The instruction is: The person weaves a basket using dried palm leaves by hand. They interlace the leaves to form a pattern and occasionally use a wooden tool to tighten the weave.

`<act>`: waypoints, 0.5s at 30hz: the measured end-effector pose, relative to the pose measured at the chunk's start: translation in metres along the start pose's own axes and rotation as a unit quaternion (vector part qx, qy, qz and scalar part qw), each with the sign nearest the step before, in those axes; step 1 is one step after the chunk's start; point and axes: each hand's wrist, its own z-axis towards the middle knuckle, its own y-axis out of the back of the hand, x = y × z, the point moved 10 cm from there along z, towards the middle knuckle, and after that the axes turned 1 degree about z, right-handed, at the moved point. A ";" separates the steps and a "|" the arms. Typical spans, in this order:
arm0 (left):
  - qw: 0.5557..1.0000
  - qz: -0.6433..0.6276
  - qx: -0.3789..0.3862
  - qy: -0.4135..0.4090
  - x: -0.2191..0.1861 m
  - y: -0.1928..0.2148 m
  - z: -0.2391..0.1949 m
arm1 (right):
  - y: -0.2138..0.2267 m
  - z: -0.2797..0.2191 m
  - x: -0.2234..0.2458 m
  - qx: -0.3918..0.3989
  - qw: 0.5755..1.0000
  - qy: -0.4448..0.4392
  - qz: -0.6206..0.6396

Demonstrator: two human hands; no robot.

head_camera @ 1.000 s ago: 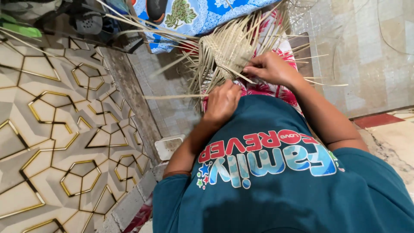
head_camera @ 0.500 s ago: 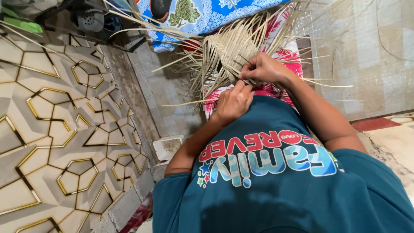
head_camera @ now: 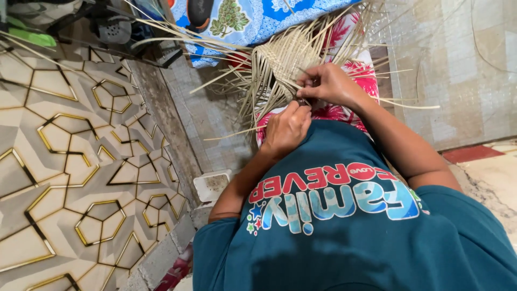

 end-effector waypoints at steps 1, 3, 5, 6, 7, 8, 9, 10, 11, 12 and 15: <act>1.000 0.002 -0.004 0.002 0.000 0.008 0.004 | 0.000 -0.003 0.010 0.003 1.000 0.003 -0.003; 0.999 -0.035 0.009 0.035 0.007 0.022 0.012 | 0.014 -0.010 0.045 -0.061 0.995 0.074 -0.009; 0.997 -0.052 0.022 0.055 0.019 0.028 0.020 | 0.007 -0.015 0.071 0.002 0.993 0.117 0.008; 0.994 -0.072 0.042 0.072 0.025 0.029 0.022 | -0.001 -0.020 0.087 0.061 0.986 0.155 0.029; 0.994 -0.069 0.033 0.073 0.030 0.040 0.028 | -0.003 -0.018 0.086 0.065 0.984 0.162 0.023; 0.992 -0.096 0.037 0.074 0.033 0.047 0.034 | -0.008 -0.017 0.087 0.086 0.980 0.178 0.037; 0.989 -0.125 0.042 0.071 0.034 0.055 0.040 | -0.010 -0.018 0.088 0.104 0.975 0.191 0.050; 0.989 -0.124 0.034 0.070 0.045 0.056 0.043 | -0.010 -0.014 0.088 0.106 0.974 0.197 0.044; 0.990 -0.125 0.037 0.059 0.053 0.054 0.045 | -0.010 -0.010 0.084 0.101 0.975 0.191 0.060; 0.990 -0.127 0.040 0.047 0.061 0.051 0.048 | -0.009 -0.005 0.079 0.097 0.975 0.184 0.077; 0.986 -0.158 0.044 0.036 0.077 0.069 0.068 | -0.009 0.009 0.064 0.069 0.977 0.180 0.096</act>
